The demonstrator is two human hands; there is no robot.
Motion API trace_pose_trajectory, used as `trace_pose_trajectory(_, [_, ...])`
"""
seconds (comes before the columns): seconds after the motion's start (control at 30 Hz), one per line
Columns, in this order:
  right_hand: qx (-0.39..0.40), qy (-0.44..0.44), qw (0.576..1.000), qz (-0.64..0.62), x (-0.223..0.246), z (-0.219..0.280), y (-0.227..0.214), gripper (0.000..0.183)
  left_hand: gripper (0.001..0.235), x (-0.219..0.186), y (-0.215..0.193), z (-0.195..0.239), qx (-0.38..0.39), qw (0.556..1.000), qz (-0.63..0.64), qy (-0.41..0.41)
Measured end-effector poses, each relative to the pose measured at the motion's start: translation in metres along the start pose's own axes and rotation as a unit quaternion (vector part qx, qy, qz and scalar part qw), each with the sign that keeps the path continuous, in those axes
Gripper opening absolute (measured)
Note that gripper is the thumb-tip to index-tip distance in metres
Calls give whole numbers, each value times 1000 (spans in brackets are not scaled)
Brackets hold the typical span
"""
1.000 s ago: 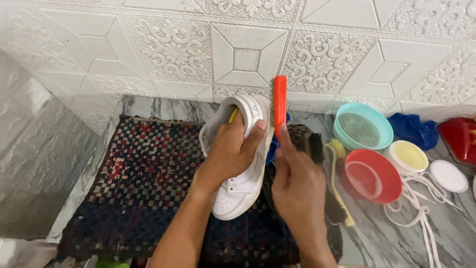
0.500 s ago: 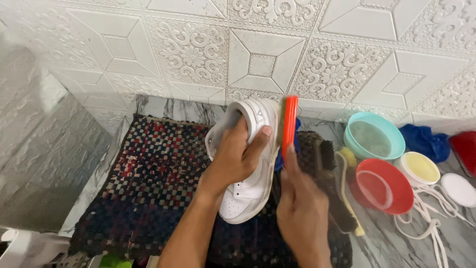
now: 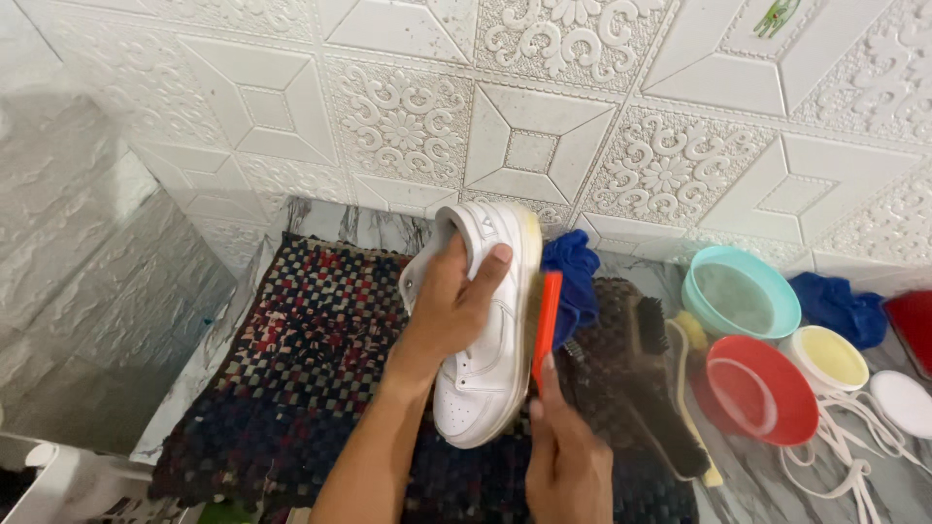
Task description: The person scrubs a white sneaker with a red-handled brush, then wipes it with a blue cloth. They continue scrubbing different parts of the shoe with a black-handled brush and wipe it again with the cloth.
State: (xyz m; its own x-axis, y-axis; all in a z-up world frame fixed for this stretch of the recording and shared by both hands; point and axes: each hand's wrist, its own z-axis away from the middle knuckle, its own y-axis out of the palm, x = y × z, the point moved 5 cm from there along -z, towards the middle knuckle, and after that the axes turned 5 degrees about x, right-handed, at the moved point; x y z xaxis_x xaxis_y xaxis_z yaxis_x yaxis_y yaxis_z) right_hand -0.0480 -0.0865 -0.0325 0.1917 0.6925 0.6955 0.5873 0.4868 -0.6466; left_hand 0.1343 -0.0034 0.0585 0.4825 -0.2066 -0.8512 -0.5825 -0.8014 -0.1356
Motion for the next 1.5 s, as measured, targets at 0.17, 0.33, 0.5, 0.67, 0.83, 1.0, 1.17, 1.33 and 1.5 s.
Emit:
trace_pose_trajectory(0.17, [-18,-35,999,18,17,-30,-22,51,55,-3,7,6,27,999,26,-18])
trace_pose_trajectory(0.33, [-53,-39,998,13,35,-45,-30,50,48,-10,5,4,40,999,16,-18])
trace_pose_trajectory(0.5, [27,-27,998,48,4,10,-8,56,54,-2,-5,3,8,999,49,-8])
trace_pose_trajectory(0.67, [28,-18,992,119,54,-70,-57,53,49,-10,10,9,39,999,-38,7])
trace_pose_trajectory(0.83, [124,120,969,177,44,-65,-81,59,52,6,18,4,72,994,-80,-15])
trace_pose_trajectory(1.0, [80,47,979,179,11,-47,-80,56,48,-1,29,6,121,989,-82,-17])
trace_pose_trajectory(1.17, [98,193,960,177,72,-89,-100,56,36,4,40,11,128,986,-102,14])
trace_pose_trajectory(1.33, [-7,-170,976,134,38,-30,-41,51,40,3,20,1,57,992,-93,70])
trace_pose_trajectory(1.5, [13,-29,997,67,14,-27,-20,53,59,-1,-1,2,23,999,-6,-25])
